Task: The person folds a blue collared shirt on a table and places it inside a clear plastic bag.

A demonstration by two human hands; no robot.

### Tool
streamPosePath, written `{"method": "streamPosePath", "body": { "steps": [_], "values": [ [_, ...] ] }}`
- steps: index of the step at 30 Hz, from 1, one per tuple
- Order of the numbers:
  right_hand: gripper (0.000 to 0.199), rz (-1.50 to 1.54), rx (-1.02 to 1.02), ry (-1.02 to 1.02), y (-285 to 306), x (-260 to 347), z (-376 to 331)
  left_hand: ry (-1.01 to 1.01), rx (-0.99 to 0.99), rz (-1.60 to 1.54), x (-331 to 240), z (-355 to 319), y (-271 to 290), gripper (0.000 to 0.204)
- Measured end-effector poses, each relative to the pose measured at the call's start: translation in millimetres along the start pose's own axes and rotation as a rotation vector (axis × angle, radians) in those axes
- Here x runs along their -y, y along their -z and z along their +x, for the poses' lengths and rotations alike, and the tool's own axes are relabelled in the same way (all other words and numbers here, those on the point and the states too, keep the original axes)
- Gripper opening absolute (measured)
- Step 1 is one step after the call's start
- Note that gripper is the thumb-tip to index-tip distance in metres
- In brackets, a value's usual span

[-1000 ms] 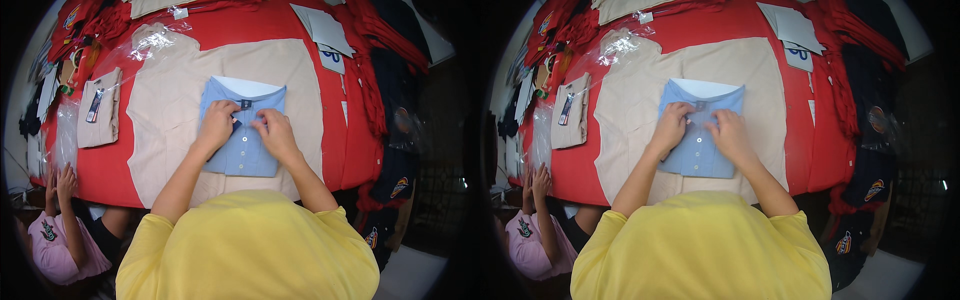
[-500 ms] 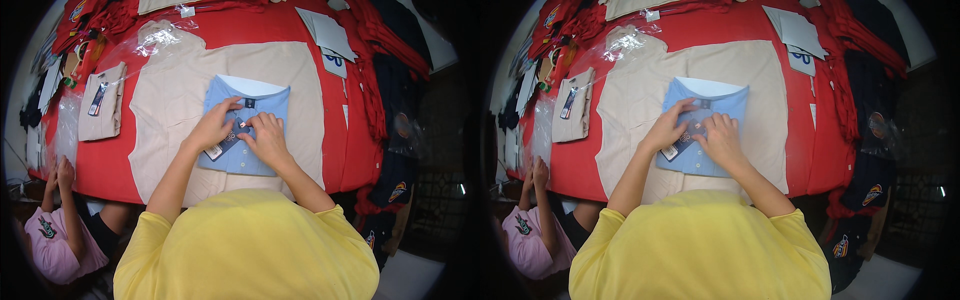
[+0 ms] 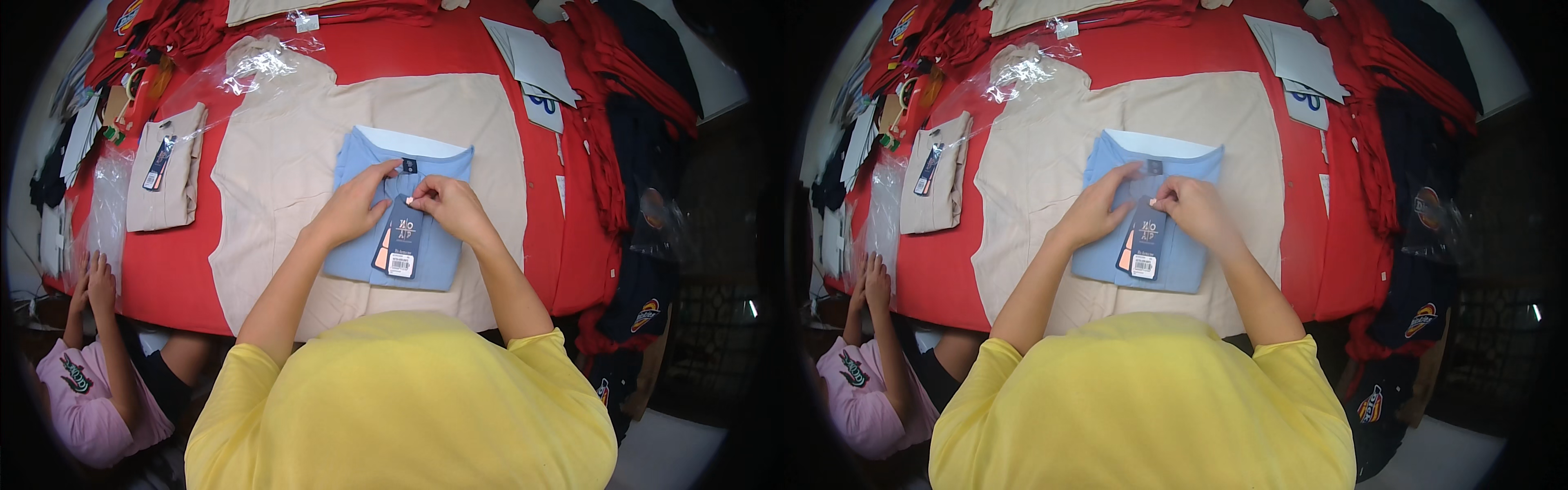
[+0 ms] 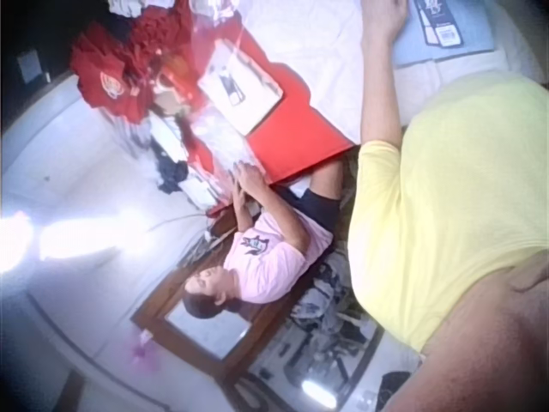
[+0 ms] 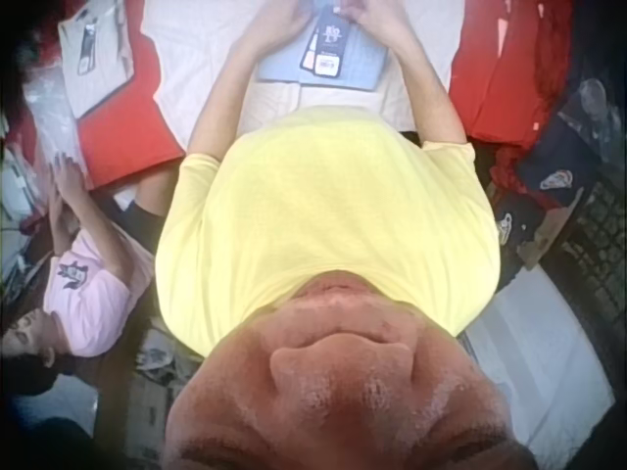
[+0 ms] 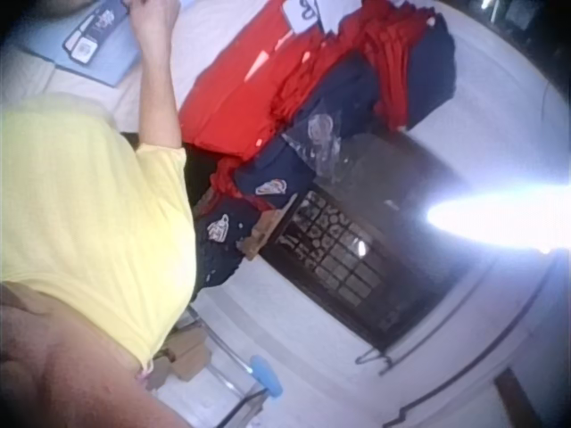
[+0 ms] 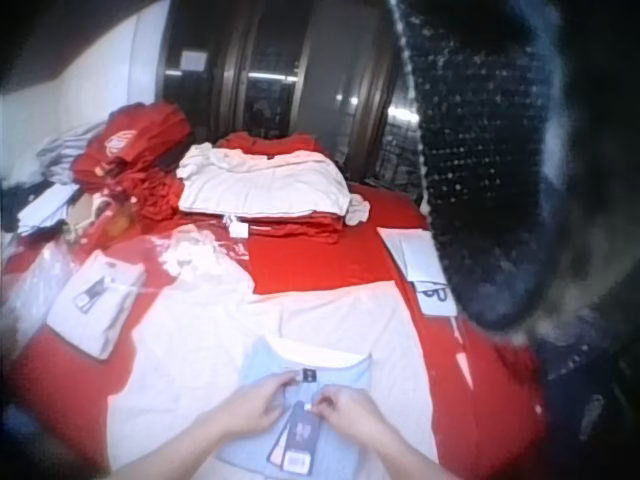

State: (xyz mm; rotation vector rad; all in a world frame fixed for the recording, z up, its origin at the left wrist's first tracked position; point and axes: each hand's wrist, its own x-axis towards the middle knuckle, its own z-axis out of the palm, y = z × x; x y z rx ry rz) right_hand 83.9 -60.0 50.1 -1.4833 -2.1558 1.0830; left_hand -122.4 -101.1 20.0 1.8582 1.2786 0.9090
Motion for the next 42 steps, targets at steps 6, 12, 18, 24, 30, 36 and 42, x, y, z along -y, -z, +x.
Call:
{"method": "streamPosePath", "body": {
  "steps": [6,12,18,24,30,36,42],
  "values": [
    [0.016,-0.258,-0.385,0.279,-4,-15,35,-0.151,-0.172,0.321,-2,-6,1,0.056],
    [0.017,-0.45,-0.351,0.227,-25,-28,76,-0.074,-0.114,0.354,-1,-12,-17,0.053],
    [0.019,-0.473,-0.46,0.242,-28,-35,79,-0.184,-0.142,0.557,9,-21,-26,0.061],
    [0.025,-0.442,-0.434,0.346,-28,-43,87,-0.14,-0.123,0.531,10,-16,-23,0.063],
    [0.027,-0.494,-0.317,0.274,-24,-33,81,-0.142,-0.144,0.447,14,-10,-17,0.059],
    [0.035,-0.548,-0.337,0.219,-12,-17,71,-0.096,-0.482,0.524,70,17,54,0.043],
    [0.038,-0.41,-0.396,0.35,0,-4,72,0.075,-0.948,1.463,151,3,191,0.03]
  ]
}}
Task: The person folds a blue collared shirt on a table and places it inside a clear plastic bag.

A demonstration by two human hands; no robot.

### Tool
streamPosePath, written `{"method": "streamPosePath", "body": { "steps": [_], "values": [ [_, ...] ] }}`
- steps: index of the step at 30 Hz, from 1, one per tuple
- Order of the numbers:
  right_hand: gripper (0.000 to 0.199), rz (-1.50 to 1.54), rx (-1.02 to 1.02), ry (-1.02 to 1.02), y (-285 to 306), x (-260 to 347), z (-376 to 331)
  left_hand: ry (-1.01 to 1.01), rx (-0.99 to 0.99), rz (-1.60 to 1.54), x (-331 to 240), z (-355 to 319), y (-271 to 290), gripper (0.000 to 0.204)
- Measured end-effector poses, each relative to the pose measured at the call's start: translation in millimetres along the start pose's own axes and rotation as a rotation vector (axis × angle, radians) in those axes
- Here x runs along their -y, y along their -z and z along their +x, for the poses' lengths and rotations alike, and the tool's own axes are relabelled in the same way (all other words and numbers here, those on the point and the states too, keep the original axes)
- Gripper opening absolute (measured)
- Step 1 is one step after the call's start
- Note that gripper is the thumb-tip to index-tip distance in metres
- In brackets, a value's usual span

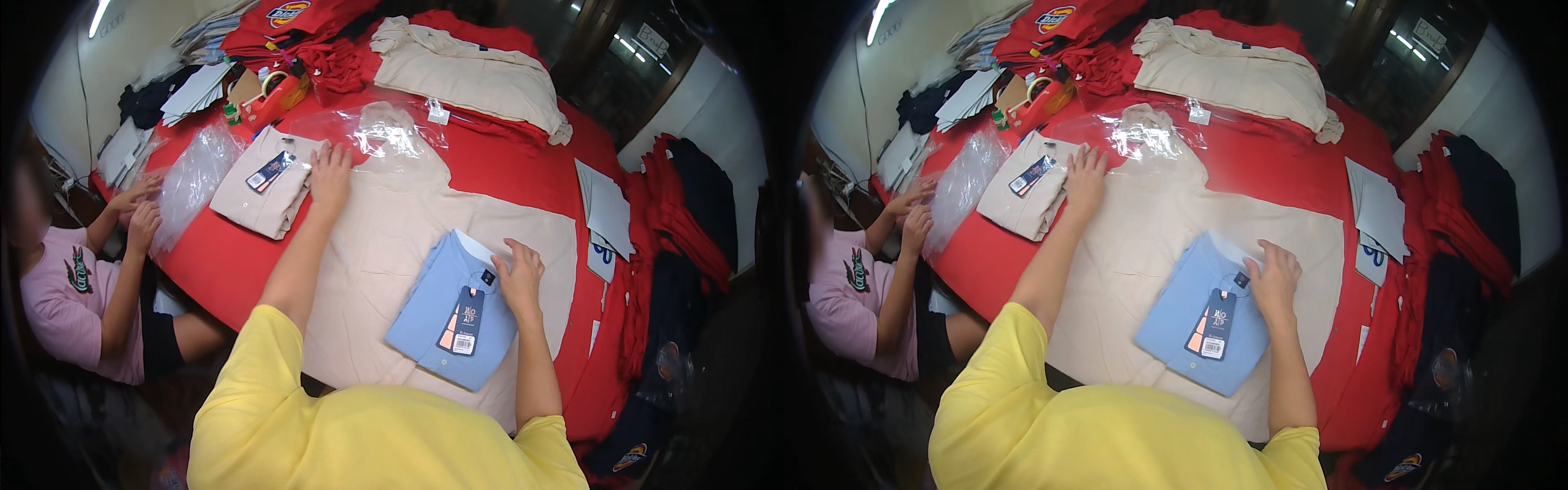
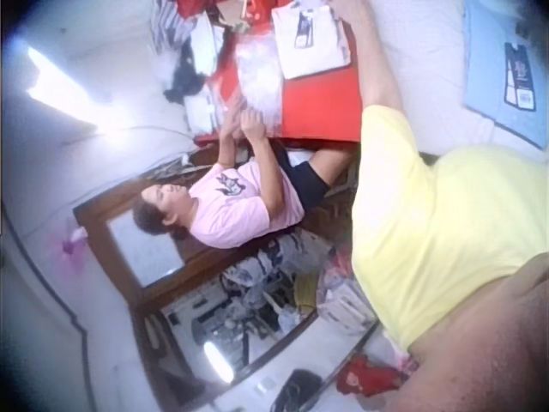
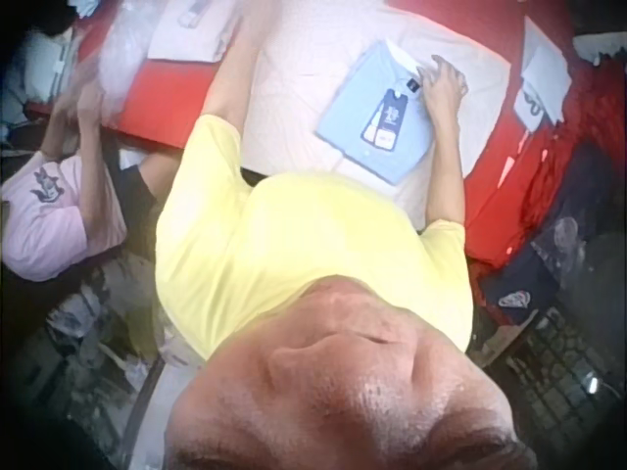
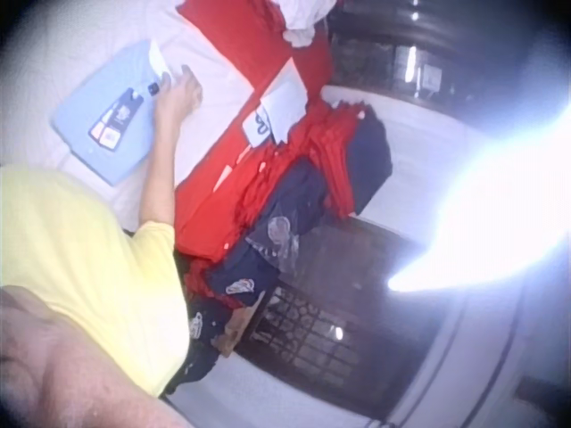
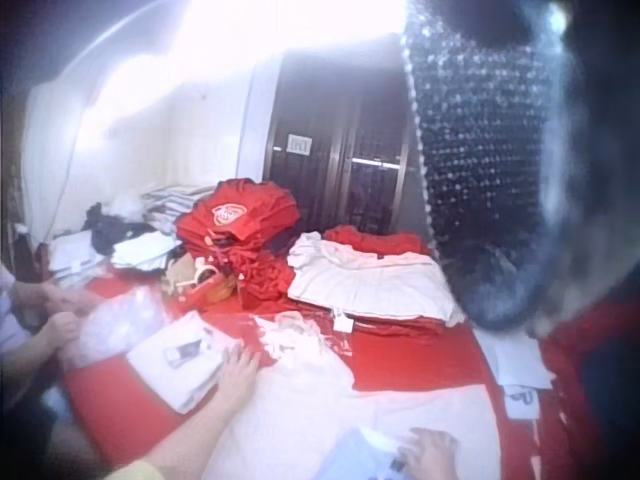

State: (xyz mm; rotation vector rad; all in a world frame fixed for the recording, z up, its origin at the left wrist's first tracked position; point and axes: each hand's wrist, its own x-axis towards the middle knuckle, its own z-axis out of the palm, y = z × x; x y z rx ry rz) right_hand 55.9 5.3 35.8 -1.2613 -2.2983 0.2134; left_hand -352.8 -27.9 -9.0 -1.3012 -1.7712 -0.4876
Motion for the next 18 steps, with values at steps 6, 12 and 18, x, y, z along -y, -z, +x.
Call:
{"method": "streamPosePath", "body": {
  "steps": [6,12,18],
  "values": [
    [0.044,1.28,0.619,-0.361,-8,44,20,0.07,0.149,-0.233,-4,16,63,0.017],
    [0.052,1.87,0.408,-0.942,-50,130,41,0.05,0.347,-0.492,-80,-53,232,0.029],
    [0.029,1.926,0.342,-0.56,-62,115,26,0.2,0.687,-0.866,-82,-106,283,0.04]
  ]
}}
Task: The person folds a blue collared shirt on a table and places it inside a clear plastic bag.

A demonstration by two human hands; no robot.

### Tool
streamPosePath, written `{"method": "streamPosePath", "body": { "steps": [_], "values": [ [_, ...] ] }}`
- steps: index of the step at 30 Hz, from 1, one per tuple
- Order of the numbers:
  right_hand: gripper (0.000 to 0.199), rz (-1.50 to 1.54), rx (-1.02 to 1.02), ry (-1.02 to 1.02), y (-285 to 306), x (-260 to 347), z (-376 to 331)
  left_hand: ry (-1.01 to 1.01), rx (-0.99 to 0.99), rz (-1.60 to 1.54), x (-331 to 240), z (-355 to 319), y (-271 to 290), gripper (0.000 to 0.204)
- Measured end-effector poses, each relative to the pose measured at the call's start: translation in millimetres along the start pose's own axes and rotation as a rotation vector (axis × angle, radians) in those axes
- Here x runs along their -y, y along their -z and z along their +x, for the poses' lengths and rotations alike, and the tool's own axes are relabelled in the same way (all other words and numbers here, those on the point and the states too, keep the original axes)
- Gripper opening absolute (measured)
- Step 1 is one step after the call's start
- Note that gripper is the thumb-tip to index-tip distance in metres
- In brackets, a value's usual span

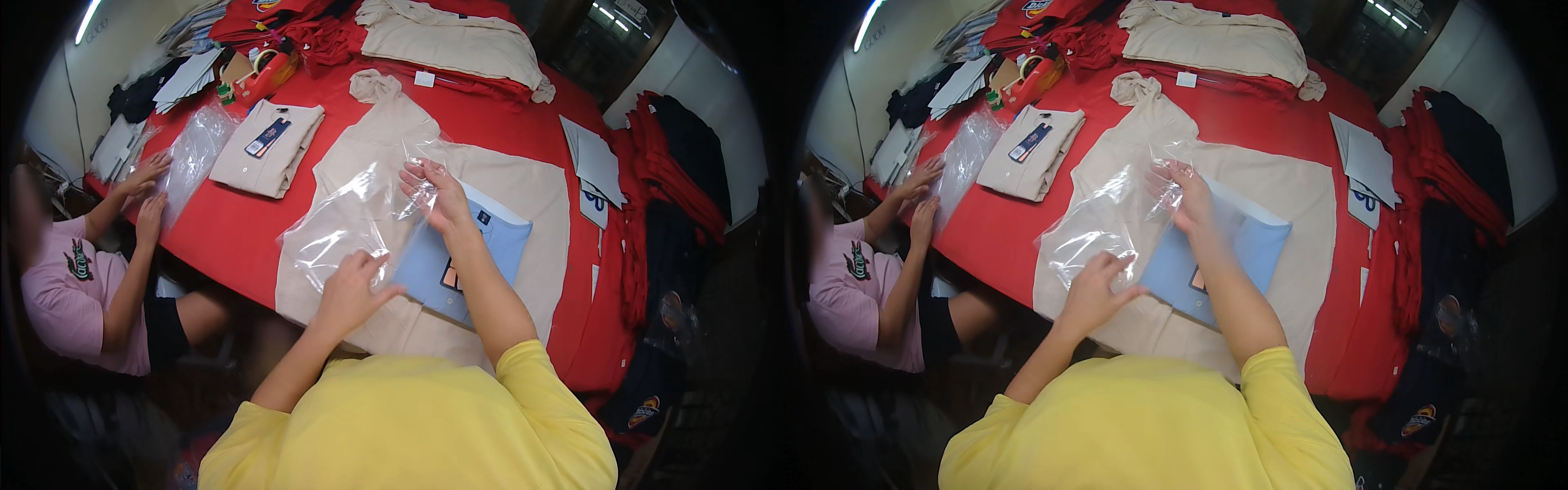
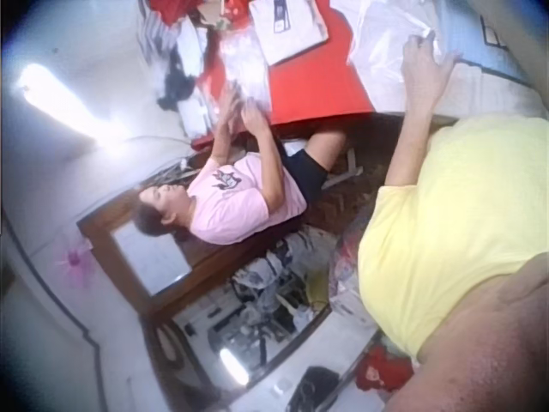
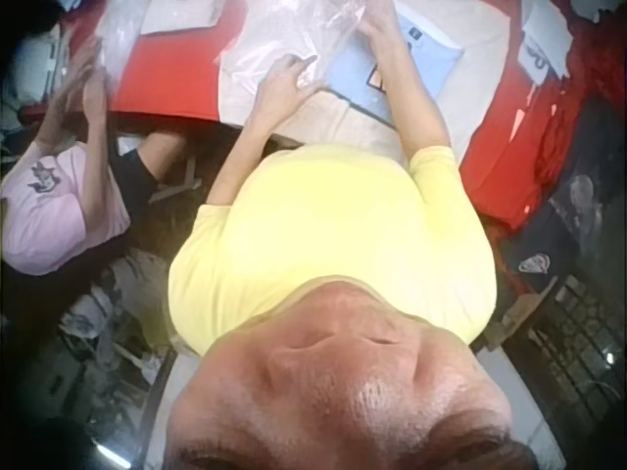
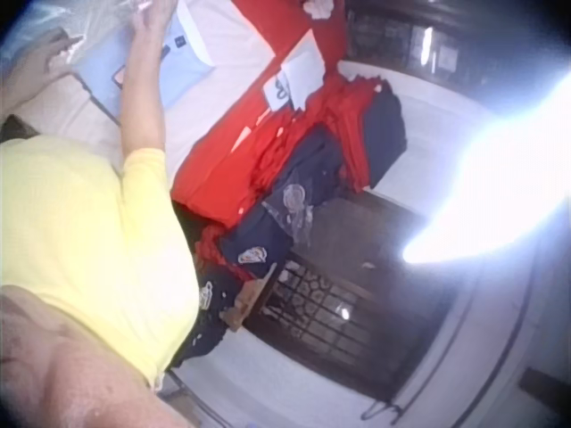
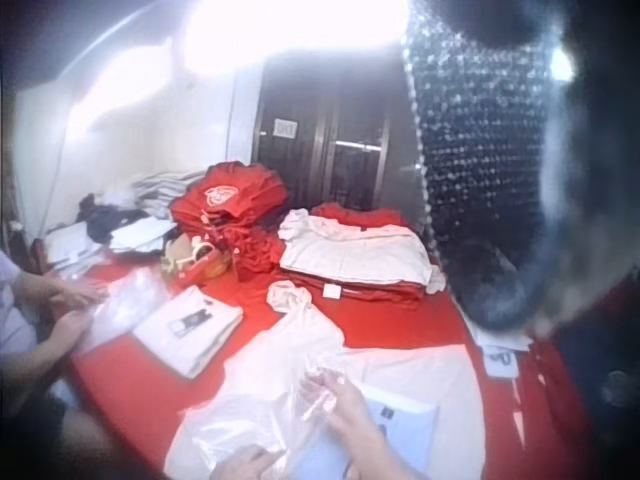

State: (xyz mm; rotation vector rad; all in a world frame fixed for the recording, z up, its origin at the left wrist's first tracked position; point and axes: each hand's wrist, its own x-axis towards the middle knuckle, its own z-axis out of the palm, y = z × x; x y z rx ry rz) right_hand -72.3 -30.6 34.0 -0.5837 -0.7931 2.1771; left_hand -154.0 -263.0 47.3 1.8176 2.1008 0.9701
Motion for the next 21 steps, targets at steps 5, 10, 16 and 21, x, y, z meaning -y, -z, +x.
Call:
{"method": "streamPosePath", "body": {
  "steps": [5,10,16,21],
  "values": [
    [0.03,-0.177,0.158,-0.051,-8,19,-81,-0.014,-0.31,-0.268,70,81,18,0.077],
    [0.032,-0.165,0.168,-0.042,-15,27,-148,-0.091,0.449,-0.969,47,149,24,0.075],
    [0.018,-0.006,-0.075,0.273,10,27,-220,0.083,0.516,-1.21,15,109,17,0.022],
    [0.007,-0.015,-0.174,0.465,30,14,-271,0.213,0.563,-1.241,15,56,24,0.02]
  ]
}}
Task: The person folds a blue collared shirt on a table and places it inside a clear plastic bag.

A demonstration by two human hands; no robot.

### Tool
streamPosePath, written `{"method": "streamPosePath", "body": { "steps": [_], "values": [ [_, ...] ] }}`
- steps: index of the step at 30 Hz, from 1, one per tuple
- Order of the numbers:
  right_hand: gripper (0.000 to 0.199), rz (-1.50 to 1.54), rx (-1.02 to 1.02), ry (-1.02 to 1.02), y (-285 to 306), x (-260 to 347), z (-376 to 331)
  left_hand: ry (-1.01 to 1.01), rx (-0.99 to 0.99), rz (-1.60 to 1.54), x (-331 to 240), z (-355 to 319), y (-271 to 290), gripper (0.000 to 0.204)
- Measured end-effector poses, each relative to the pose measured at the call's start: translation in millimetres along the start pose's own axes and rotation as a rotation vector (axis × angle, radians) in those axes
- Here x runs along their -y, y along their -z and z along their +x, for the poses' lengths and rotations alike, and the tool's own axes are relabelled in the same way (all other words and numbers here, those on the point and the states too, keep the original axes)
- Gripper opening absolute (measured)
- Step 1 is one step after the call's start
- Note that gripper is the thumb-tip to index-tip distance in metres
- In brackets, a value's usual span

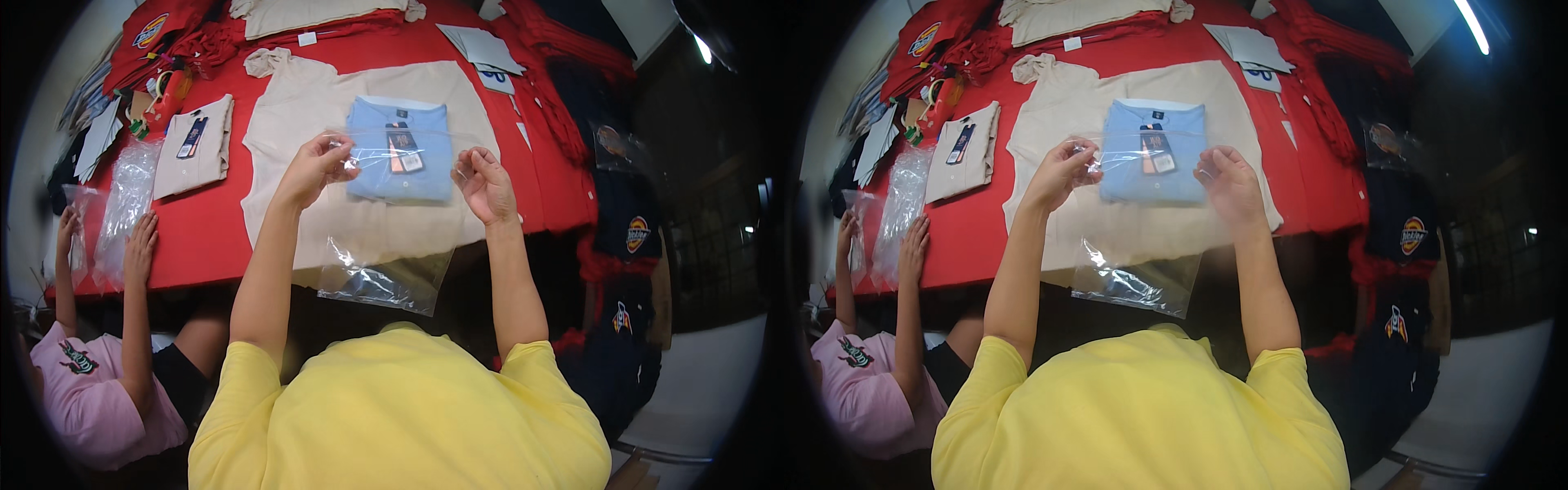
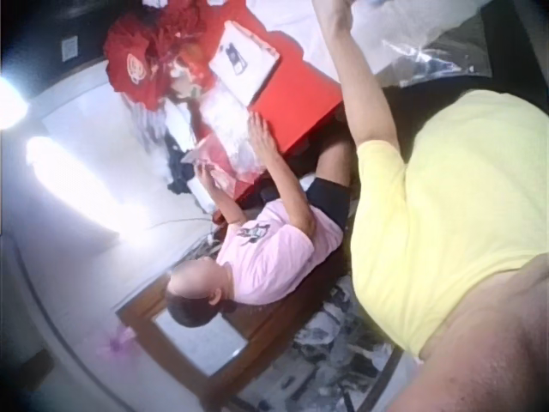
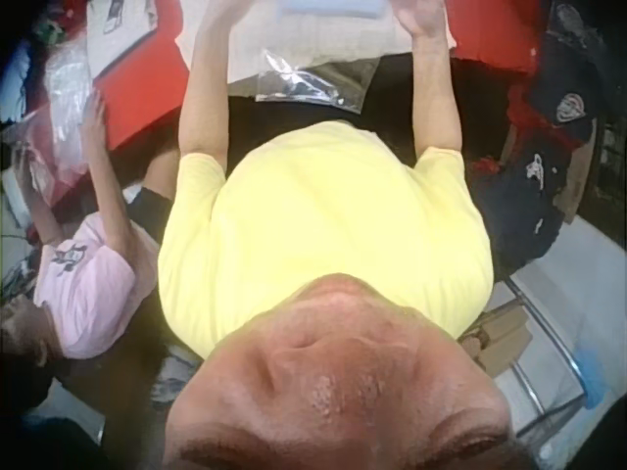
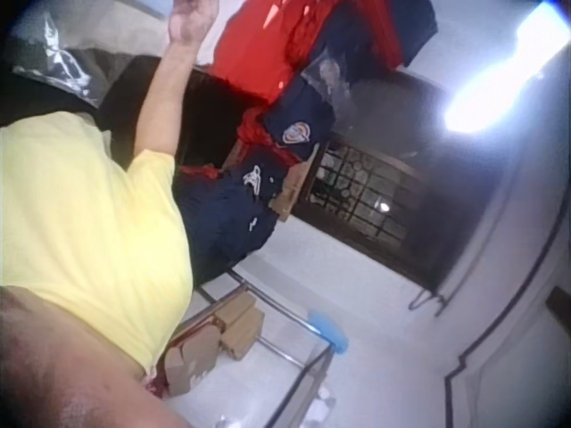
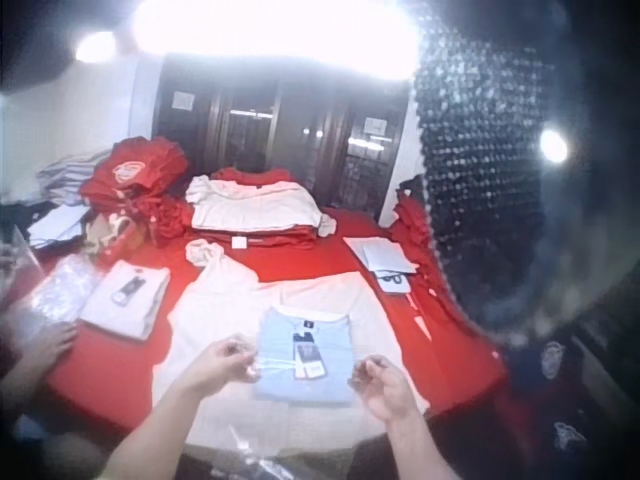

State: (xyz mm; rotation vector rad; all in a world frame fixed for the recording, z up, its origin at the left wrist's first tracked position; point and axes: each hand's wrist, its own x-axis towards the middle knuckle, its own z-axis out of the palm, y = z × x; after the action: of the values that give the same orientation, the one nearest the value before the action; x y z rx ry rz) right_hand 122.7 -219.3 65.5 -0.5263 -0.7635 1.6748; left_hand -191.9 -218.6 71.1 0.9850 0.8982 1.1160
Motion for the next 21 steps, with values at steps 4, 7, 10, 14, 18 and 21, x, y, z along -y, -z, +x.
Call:
{"method": "streamPosePath", "body": {
  "steps": [4,7,10,14,18,21],
  "values": [
    [0.006,-0.104,-0.003,-0.064,30,-12,-41,-0.351,0.146,0.229,28,-46,5,0.015],
    [0.006,-0.155,0.046,-0.147,44,-29,-66,-0.095,0.198,0.06,29,-99,-10,0.018],
    [0.007,-0.078,0.102,-0.213,35,-46,-80,-0.092,0.324,-0.065,56,-121,-17,0.02],
    [0.006,-0.084,0.086,-0.061,41,-65,-82,-0.163,0.439,-0.323,65,-127,-18,0.02],
    [0.005,0.0,-0.031,0.038,32,-74,-74,-0.087,0.483,-0.223,60,-111,-3,0.015],
    [0.004,-0.062,-0.055,0.027,45,-76,-57,-0.074,0.275,0.183,51,-86,13,0.015]
  ]
}}
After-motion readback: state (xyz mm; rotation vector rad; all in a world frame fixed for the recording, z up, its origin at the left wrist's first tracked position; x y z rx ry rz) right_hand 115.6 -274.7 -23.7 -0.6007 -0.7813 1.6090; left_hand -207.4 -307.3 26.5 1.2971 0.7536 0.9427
